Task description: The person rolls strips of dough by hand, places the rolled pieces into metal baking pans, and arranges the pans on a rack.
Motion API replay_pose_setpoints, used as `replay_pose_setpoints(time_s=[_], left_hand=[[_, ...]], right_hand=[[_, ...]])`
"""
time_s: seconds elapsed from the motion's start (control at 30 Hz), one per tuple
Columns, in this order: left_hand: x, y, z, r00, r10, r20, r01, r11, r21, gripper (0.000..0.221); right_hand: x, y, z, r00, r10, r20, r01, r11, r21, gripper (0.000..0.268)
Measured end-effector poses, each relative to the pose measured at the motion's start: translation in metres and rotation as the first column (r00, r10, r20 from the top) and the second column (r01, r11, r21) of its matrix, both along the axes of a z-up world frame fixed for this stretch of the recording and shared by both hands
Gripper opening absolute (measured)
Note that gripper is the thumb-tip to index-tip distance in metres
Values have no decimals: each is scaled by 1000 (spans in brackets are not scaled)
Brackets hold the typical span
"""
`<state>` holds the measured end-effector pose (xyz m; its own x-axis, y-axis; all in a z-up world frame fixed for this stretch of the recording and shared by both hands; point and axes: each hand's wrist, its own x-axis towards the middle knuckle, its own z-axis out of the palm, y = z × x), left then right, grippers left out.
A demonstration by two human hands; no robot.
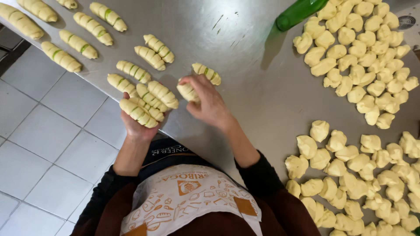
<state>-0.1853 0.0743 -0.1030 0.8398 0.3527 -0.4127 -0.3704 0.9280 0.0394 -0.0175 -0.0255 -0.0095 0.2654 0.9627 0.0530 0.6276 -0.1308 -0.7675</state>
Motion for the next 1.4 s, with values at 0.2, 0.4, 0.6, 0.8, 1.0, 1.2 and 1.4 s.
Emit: replay_pose_setpoints(time_s=[0.2,0.4,0.6,0.8,1.0,1.2,1.4], left_hand=[[47,-13,8,997,72,17,-73,997,39,64],[44,-11,7,974,226,-2,-225,970,96,64],[13,25,5,937,348,10,-346,925,156,63],[12,75,2,915,399,58,-402,898,179,62],[-22,93,7,923,356,144,-378,907,183,62],[-58,159,-3,907,381,177,-411,892,187,61],[-68,207,-12,906,375,198,-412,887,206,61]], right_hand=[[-62,2,52,941,319,114,-319,948,-19,75],[59,1,15,907,16,420,-30,999,28,72],[68,18,-39,995,98,28,-80,923,-376,47],[-82,47,66,938,261,-230,-204,948,244,57],[-121,89,50,966,254,49,-255,903,347,45],[-92,121,-25,891,139,431,-125,990,-62,63],[-75,142,-72,999,-32,-10,27,949,-315,40]])
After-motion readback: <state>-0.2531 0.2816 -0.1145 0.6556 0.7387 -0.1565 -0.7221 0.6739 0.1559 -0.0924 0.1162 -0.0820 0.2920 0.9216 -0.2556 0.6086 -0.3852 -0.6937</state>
